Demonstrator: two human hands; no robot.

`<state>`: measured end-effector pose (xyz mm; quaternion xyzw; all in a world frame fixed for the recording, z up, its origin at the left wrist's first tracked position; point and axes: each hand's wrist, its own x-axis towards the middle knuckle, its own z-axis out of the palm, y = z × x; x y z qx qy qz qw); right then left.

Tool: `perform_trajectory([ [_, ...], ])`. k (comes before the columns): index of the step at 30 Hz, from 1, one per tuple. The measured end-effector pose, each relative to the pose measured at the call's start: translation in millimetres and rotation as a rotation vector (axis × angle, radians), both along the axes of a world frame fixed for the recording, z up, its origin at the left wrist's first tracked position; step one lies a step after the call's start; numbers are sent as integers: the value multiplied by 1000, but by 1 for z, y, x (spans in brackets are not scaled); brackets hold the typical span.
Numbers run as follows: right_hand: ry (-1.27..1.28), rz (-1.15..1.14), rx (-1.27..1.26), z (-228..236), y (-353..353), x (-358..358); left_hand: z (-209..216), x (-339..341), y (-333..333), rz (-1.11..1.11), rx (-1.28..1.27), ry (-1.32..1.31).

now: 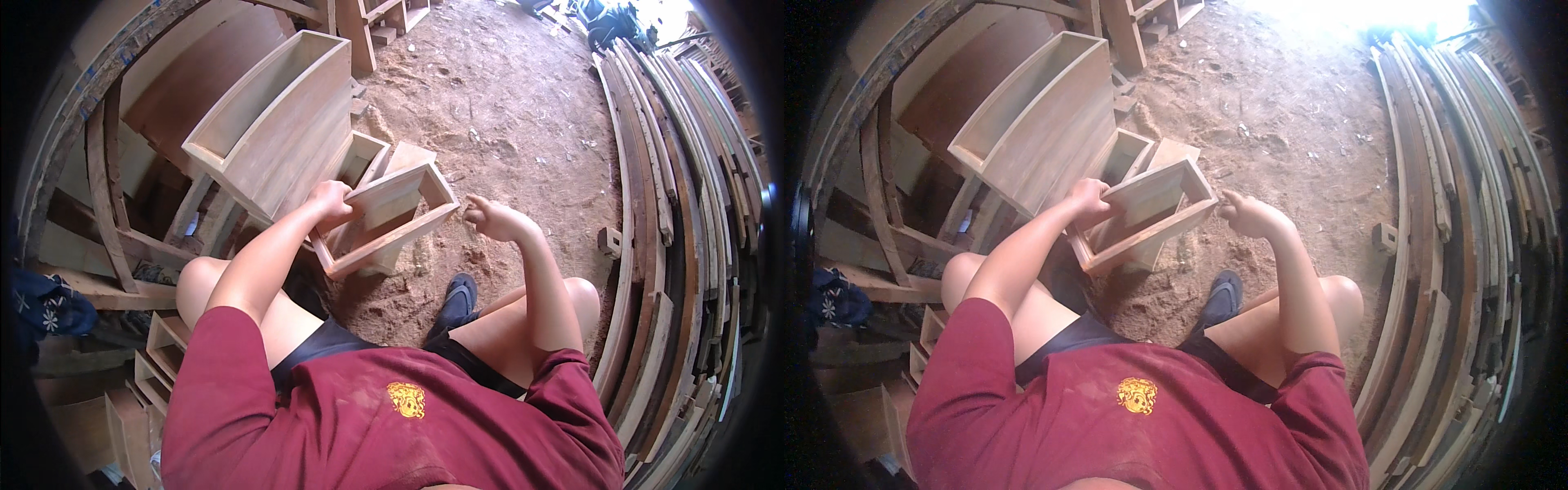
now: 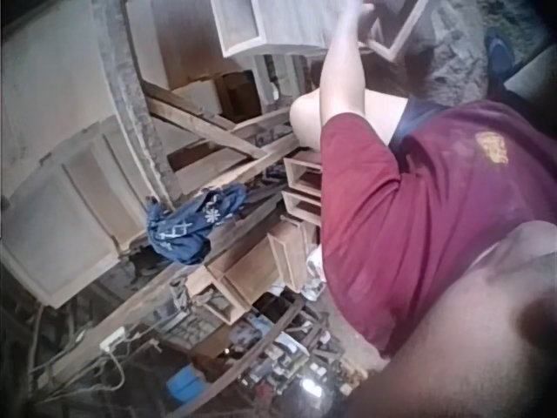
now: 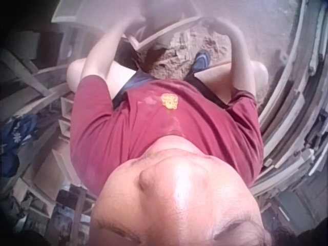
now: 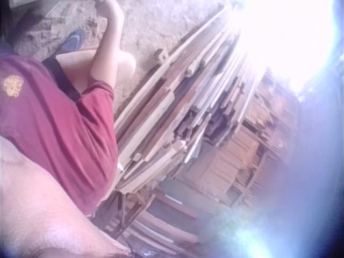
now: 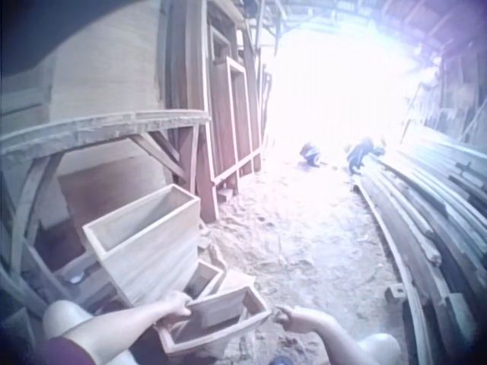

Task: The person sits on the ground and assembles a small wooden box by hand, fitting side panels into grooves and pressing them into place. The person repeatedly adjusts the box frame and aligns the pieces to ensure a snug fit.

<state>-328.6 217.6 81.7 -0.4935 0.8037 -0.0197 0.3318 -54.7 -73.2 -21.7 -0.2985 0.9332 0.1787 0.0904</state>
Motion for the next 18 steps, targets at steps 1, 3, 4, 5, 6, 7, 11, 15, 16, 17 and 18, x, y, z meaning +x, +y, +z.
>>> perform_trajectory([
  [1,-23,-17,-64,-4,0,-5,-3,3,7,7,5,51],
  [3,-34,-9,-17,14,-7,-1,-4,13,24,59,-12,99],
  [4,2,-28,-12,19,-11,-2,-6,15,30,82,-22,130],
  [5,38,-49,-7,20,-13,-3,-7,18,36,135,10,167],
  [6,39,-90,-44,18,-14,-4,-7,22,40,188,42,204],
  [7,45,-131,-87,18,-15,-6,-8,25,43,241,69,245],
  [11,99,-287,-226,12,-25,-8,-2,29,60,451,64,276],
  [15,-109,-266,-330,16,-45,11,-37,50,79,595,85,391],
  [16,-166,-322,-287,15,-48,17,-31,47,84,588,111,393],
  [17,-107,-296,-364,5,-47,17,-27,42,84,570,136,388],
  [18,-170,-308,-366,-7,-47,13,-24,38,81,552,160,382],
])
